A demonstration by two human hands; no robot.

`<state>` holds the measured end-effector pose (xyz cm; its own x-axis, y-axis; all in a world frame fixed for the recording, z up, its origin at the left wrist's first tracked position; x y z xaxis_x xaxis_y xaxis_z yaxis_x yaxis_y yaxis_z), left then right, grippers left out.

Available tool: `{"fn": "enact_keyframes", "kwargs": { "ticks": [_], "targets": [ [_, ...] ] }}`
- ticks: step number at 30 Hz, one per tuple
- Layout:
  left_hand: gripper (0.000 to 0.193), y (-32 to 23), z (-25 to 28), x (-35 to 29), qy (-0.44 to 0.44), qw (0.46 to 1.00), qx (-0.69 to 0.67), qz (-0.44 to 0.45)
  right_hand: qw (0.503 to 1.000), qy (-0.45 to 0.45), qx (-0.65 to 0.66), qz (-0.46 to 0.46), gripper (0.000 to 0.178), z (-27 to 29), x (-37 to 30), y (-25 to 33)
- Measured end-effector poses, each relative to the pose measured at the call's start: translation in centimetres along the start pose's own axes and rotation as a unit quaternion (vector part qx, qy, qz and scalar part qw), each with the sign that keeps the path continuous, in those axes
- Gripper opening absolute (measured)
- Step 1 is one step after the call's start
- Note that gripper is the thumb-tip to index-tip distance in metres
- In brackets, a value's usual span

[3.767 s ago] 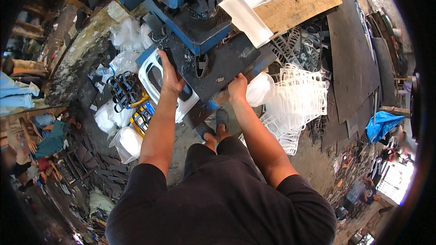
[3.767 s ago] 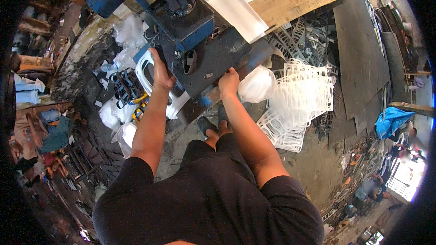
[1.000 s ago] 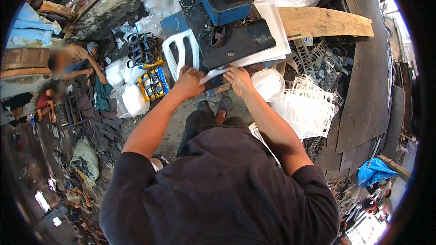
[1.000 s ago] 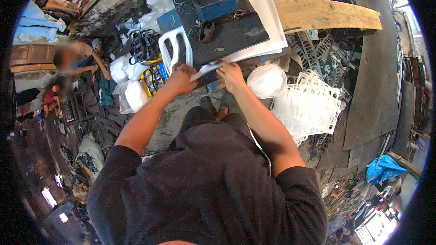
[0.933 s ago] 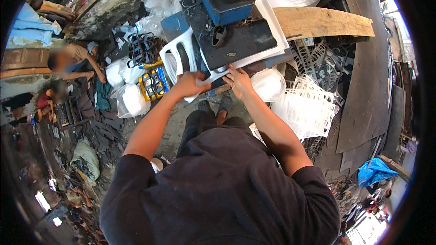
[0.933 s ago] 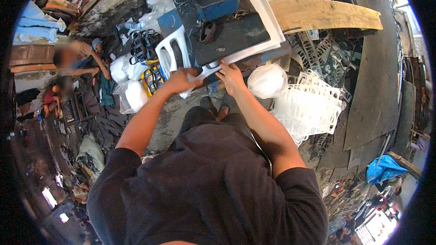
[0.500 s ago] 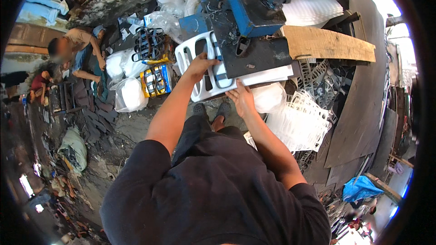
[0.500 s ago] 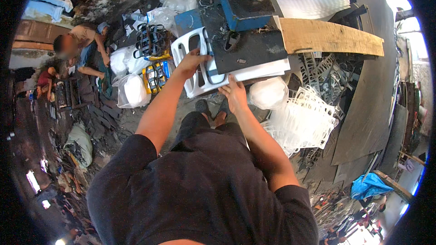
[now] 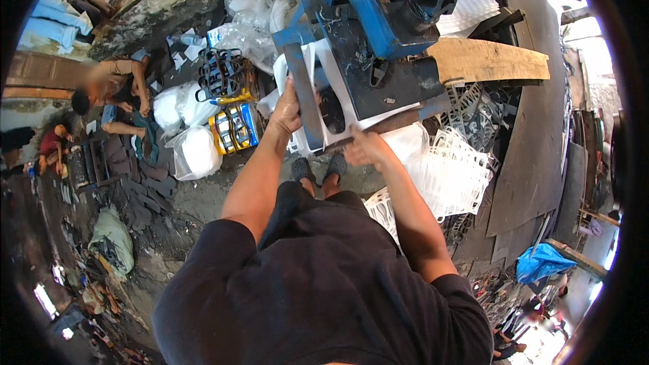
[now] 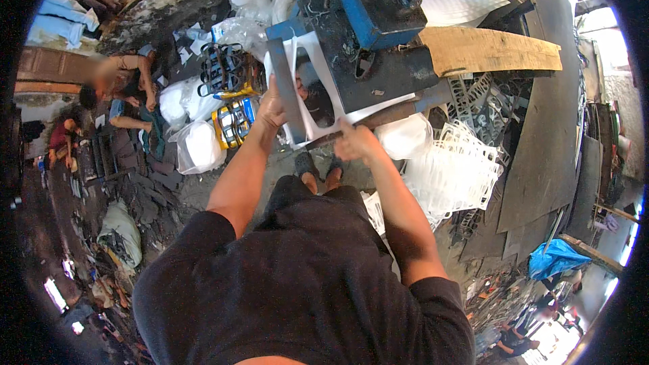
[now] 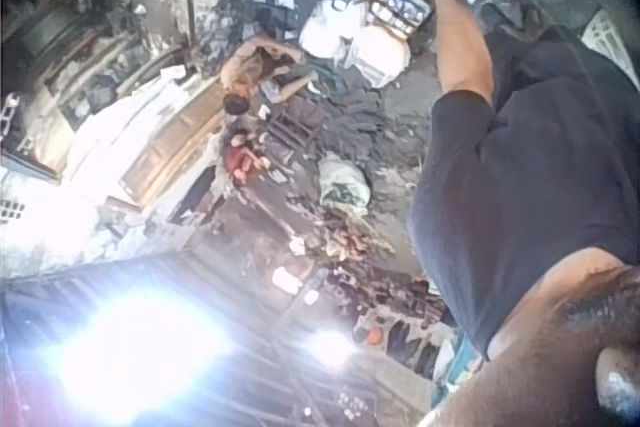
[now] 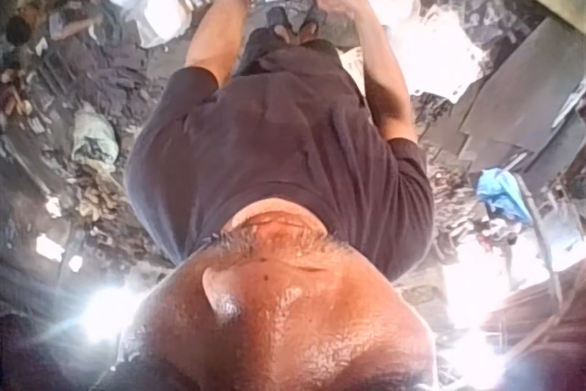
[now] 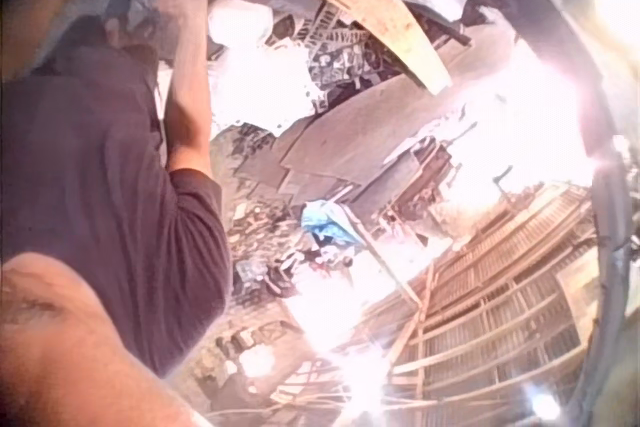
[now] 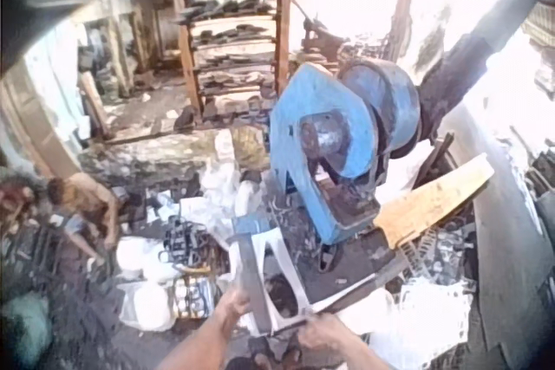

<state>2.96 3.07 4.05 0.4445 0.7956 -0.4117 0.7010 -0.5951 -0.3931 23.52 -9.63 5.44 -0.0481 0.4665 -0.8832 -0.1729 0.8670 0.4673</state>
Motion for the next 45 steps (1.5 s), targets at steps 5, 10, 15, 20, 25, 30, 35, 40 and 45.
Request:
{"fn": "enact_keyframes", "kwargs": {
  "ticks": [5, 10, 15, 20, 25, 30, 35, 40, 45],
  "targets": [
    [0.045, 0.3, -1.9, 0.1, 0.045, 0.990, 0.114, -0.067, 0.858, -0.277, -0.232, 0.365, 0.070, -2.8, -9.7, 13.1],
    [0.042, 1.0, -3.2, -0.2, 0.110, 0.981, 0.147, -0.066, 0.814, -0.278, -0.384, 0.335, 0.050, -0.9, -4.8, 19.4],
    [0.028, -0.3, -2.5, 0.9, 0.098, 0.993, 0.060, -0.010, 0.819, -0.267, -0.334, 0.382, 0.043, -0.4, -3.6, 17.6],
    [0.027, 0.0, -3.8, 0.6, 0.079, 0.995, 0.045, -0.043, 0.825, -0.263, -0.323, 0.382, 0.040, -0.6, -4.3, 16.6],
    [0.024, -0.3, -3.7, 0.3, 0.106, 0.994, -0.006, 0.020, 0.833, -0.257, -0.292, 0.393, 0.038, -0.6, -4.9, 16.4],
    [0.017, -0.2, -2.6, 1.1, 0.139, 0.989, 0.046, 0.019, 0.833, -0.235, -0.297, 0.403, 0.037, 0.7, -3.0, 15.5],
    [0.019, -0.1, -2.1, 1.9, 0.147, 0.989, 0.030, 0.004, 0.833, -0.237, -0.311, 0.392, 0.037, -0.1, -3.8, 15.8],
    [0.017, 0.1, -2.4, 2.1, 0.135, 0.990, 0.005, 0.025, 0.832, -0.278, -0.301, 0.374, 0.036, 0.1, -4.4, 15.6],
    [0.019, 0.0, 3.3, 4.5, 0.028, 0.997, 0.074, -0.024, 0.805, -0.313, -0.237, 0.445, 0.034, 2.8, -7.5, 16.2]
  ]
}}
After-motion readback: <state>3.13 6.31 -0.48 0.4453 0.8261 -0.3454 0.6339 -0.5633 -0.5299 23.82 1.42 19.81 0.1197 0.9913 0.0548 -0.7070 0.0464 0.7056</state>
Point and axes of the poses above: each hand's wrist, its own x-axis towards the middle knuckle, its own z-axis out of the back of the hand, y = z × x, the point moved 2 cm from there along x, towards the middle knuckle, and after that the axes turned 12 degrees about -x, right-handed, at the moved point
